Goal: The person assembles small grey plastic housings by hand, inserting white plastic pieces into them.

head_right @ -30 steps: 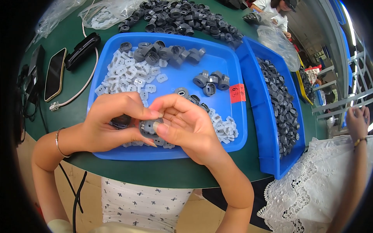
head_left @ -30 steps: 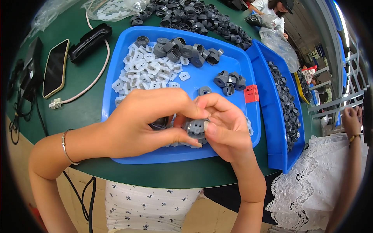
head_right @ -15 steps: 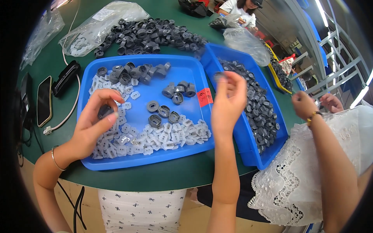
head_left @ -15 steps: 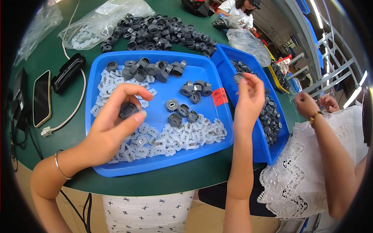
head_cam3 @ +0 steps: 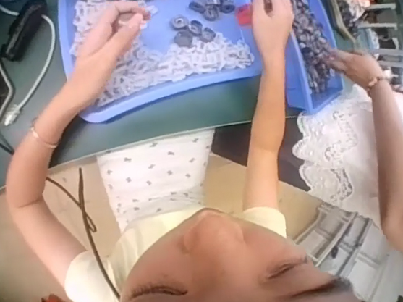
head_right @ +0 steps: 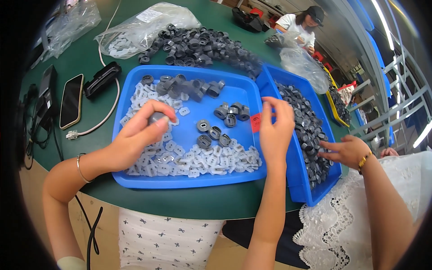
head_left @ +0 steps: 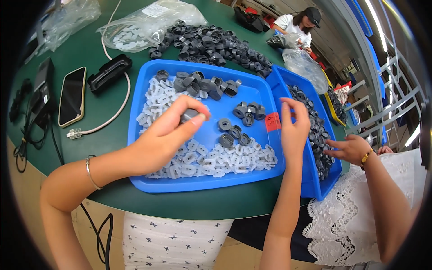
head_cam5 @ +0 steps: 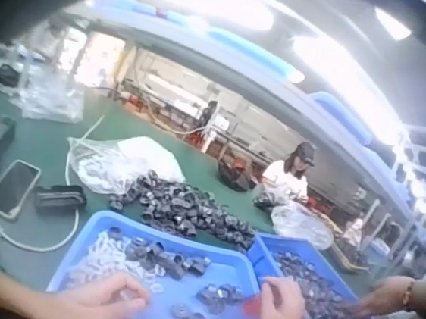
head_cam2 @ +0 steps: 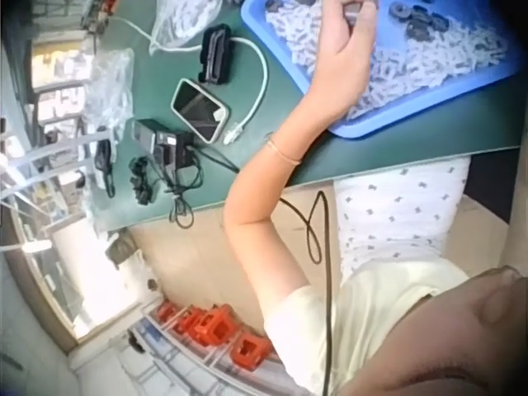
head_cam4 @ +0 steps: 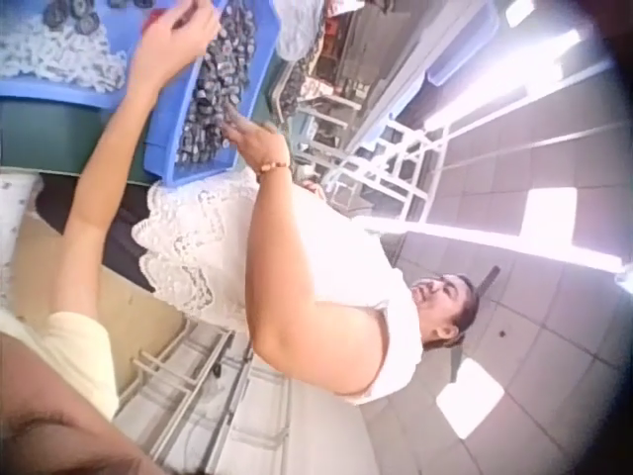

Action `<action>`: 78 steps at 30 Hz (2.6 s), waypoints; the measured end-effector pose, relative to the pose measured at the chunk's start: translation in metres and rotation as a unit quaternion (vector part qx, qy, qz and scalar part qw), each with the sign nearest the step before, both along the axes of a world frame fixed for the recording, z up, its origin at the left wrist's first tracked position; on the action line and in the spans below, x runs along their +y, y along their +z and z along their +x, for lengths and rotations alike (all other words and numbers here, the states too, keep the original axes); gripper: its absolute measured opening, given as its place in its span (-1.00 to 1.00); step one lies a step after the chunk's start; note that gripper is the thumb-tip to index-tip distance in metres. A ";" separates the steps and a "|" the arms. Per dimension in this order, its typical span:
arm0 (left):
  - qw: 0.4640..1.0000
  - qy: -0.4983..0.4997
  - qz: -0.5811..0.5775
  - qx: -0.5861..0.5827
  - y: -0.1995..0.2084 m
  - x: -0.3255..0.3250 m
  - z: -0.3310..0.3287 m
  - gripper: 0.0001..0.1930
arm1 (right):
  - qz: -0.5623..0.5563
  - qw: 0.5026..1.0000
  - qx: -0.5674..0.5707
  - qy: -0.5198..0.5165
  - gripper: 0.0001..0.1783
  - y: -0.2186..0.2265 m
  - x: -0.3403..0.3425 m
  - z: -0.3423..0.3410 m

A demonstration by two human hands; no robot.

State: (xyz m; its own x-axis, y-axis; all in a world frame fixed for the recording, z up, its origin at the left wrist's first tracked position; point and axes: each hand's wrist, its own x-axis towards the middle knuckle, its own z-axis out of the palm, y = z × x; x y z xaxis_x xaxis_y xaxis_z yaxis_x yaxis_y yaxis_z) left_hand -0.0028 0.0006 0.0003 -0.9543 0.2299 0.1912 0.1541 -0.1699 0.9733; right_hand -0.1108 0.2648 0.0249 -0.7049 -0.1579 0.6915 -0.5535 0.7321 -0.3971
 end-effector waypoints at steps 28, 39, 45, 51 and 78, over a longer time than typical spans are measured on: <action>0.993 0.095 -0.067 0.030 0.002 0.002 -0.006 -0.58 | -0.083 0.873 -0.300 0.375 -0.75 -0.002 -0.059 0.052; 0.918 0.116 -0.260 0.277 0.001 0.005 -0.003 -0.55 | -0.233 0.870 -0.280 0.333 -0.87 0.000 -0.065 0.066; 0.892 0.120 -0.262 0.347 -0.007 0.009 -0.003 -0.53 | -0.169 0.878 -0.290 0.342 -0.86 0.000 -0.064 0.066; 0.892 0.132 -0.258 0.347 -0.007 0.008 -0.001 -0.54 | -0.273 0.814 -0.379 0.344 -0.86 -0.009 -0.072 0.072; 0.914 0.010 -0.334 0.231 0.002 0.006 0.000 -0.64 | -0.134 0.723 -0.454 0.504 -0.75 -0.006 -0.054 0.059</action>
State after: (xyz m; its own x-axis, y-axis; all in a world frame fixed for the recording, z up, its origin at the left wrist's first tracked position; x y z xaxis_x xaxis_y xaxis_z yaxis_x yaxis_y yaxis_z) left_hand -0.0026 0.0066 0.0027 -0.8127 0.4257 0.3979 0.5710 0.4454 0.6897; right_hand -0.0522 0.2110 0.0184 -0.5076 -0.8535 0.1180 -0.1748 -0.0321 -0.9841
